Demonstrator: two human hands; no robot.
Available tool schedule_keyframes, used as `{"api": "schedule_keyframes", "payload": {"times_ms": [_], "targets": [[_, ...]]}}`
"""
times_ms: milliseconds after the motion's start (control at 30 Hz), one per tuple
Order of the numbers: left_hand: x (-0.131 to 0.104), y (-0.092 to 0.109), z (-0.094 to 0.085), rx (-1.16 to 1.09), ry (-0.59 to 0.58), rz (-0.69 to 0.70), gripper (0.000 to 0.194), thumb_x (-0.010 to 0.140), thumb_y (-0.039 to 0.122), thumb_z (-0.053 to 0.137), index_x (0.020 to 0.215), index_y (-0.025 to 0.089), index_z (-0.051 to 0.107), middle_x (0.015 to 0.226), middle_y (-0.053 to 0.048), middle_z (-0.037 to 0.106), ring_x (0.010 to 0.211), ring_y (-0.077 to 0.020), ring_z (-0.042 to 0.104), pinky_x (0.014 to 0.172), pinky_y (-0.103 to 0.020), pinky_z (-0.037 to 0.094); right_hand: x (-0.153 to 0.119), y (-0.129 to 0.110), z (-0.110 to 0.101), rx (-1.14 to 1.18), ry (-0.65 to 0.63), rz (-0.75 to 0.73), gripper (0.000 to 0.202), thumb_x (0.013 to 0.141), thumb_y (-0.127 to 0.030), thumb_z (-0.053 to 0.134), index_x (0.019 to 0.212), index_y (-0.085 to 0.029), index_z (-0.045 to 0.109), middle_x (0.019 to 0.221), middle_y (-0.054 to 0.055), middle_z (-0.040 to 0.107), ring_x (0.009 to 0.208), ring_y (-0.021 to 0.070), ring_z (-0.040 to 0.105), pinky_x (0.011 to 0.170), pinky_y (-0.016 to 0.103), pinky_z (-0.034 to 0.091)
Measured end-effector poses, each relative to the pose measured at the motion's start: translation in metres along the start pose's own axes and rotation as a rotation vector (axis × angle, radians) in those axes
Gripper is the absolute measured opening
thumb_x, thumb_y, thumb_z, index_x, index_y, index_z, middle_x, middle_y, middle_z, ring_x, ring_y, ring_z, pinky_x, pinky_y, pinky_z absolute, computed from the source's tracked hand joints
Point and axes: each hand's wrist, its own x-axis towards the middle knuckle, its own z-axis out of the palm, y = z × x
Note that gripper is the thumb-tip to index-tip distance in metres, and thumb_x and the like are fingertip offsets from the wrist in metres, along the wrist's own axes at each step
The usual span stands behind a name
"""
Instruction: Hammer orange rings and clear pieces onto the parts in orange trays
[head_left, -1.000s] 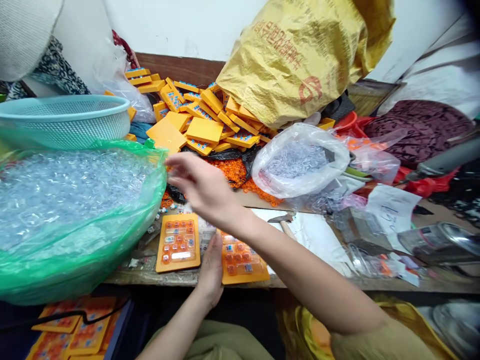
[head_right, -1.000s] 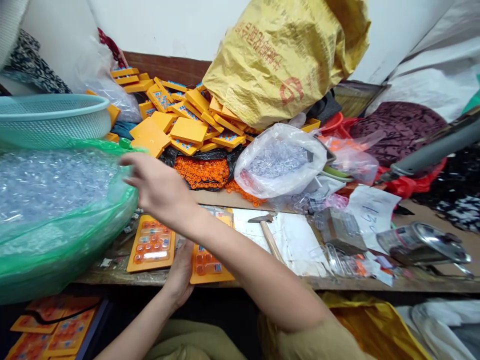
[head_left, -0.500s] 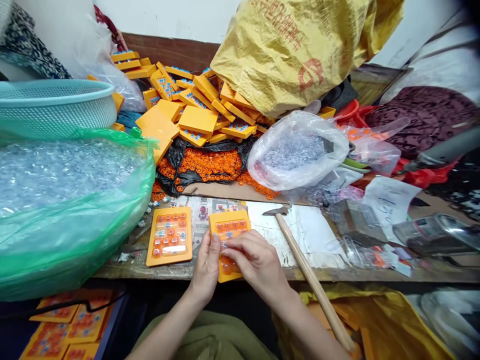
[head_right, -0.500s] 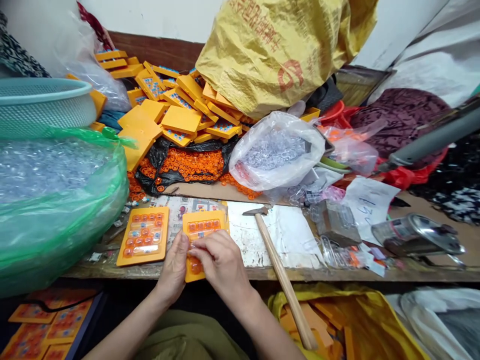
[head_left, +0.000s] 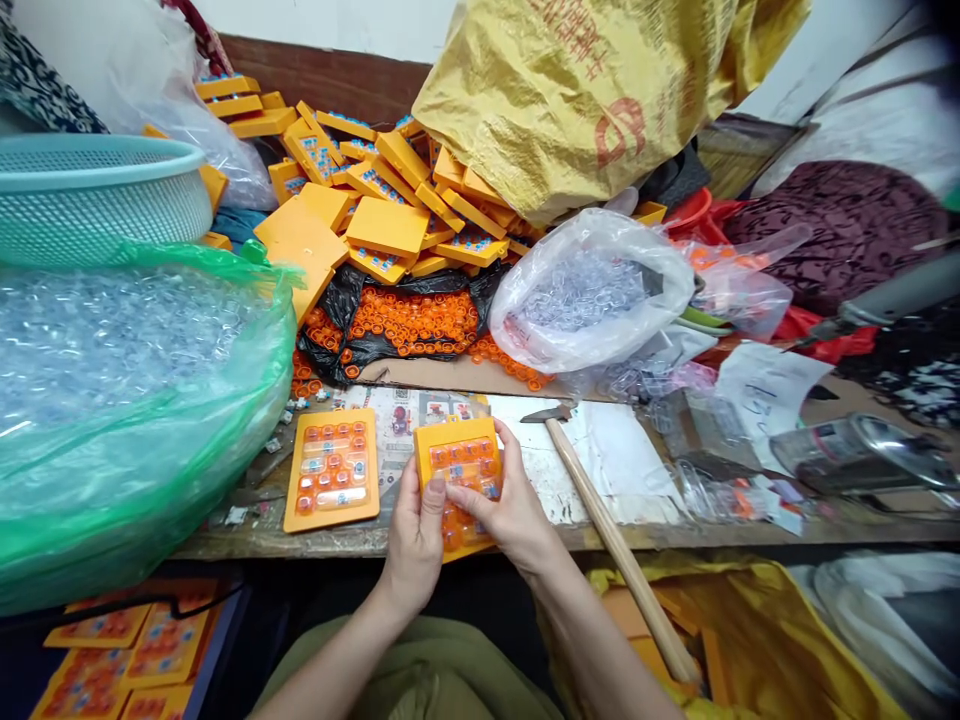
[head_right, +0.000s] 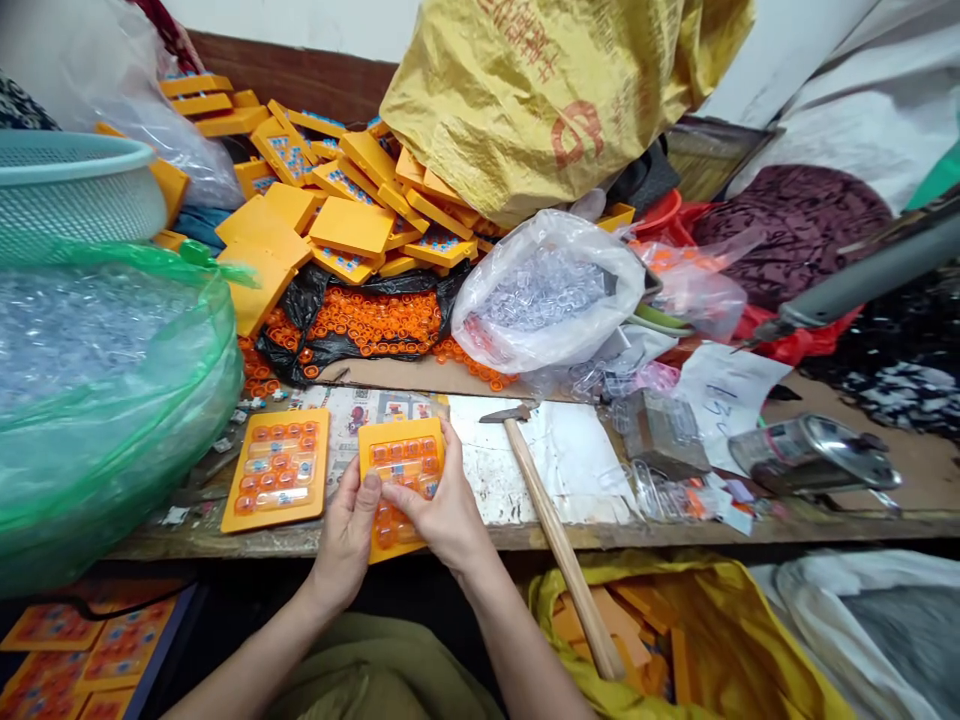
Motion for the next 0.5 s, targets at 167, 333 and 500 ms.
{"api": "schedule_keyframes", "payload": {"times_ms": [167, 333, 500], "targets": [[-0.004, 0.0, -0.002, 0.148, 0.015, 0.1, 0.05, 0.09, 0.047, 0.049, 0.13, 0.017, 0.05, 0.123, -0.011, 0.062, 0.117, -0.0245, 0.055, 0.101, -0.033, 0.042, -0.008, -0.004, 0.008, -0.002, 0.093, -0.026, 0.096, 0.065, -0.037, 0.079, 0.141, -0.021, 0.022, 0.134, 0.015, 0.05, 0.116, 0.0272, 0.057, 0.101, 0.044, 0.044], [-0.003, 0.04, -0.038, 0.25, 0.088, 0.003, 0.06, 0.087, 0.052, 0.05, 0.137, 0.02, 0.043, 0.127, -0.01, 0.06, 0.114, -0.0259, 0.058, 0.098, -0.038, 0.045, -0.002, -0.012, 0.049, 0.139, -0.016, 0.012, 0.099, 0.067, -0.045, 0.076, 0.145, -0.024, 0.019, 0.129, 0.012, 0.057, 0.113, 0.0265, 0.06, 0.098, 0.044, 0.046], [0.02, 0.067, -0.095, 0.902, 0.409, 0.266, 0.063, 0.084, 0.06, 0.041, 0.117, 0.012, 0.064, 0.116, -0.017, 0.063, 0.115, -0.0326, 0.053, 0.104, -0.048, 0.036, 0.022, -0.015, 0.113, -0.251, 0.081, -0.097, 0.089, 0.069, -0.048, 0.07, 0.141, -0.012, 0.034, 0.134, 0.02, 0.05, 0.128, 0.0362, 0.043, 0.106, 0.053, 0.033]]}}
